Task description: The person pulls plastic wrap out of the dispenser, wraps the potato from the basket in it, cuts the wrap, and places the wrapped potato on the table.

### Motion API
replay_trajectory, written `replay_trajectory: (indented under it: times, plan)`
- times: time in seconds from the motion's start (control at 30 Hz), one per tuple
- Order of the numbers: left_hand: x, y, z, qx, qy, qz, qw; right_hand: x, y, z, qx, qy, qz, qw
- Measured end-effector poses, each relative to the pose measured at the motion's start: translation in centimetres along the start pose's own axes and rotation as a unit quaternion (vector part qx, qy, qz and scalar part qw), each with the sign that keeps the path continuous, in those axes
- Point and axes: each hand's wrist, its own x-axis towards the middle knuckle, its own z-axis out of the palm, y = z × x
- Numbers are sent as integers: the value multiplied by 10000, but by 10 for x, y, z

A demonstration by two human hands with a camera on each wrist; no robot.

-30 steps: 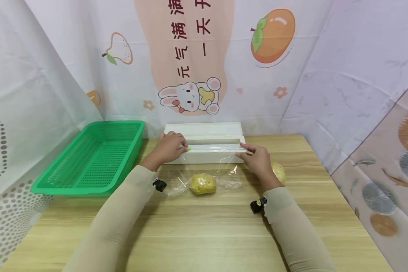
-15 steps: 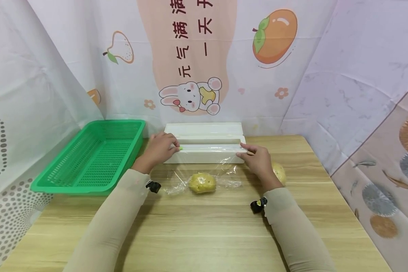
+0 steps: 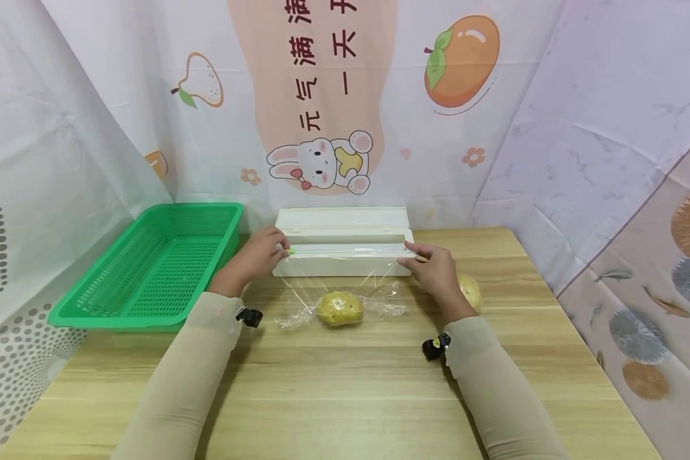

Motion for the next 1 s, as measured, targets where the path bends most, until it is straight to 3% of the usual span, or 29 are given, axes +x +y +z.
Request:
replay_trajectory:
  times: [0.2,0.6,1.0]
  plan:
    - [-8,-5,-3,-105,210,-14,9997,0,-1,0,-97,42,82,9999]
    - [-17,-17,-2,-363,288,-110,9989,-1,0,0,-177,37,94,9998]
    - [-20,-21,-5,-239,411,49,9989,0,1,1,-136,26,52,9999]
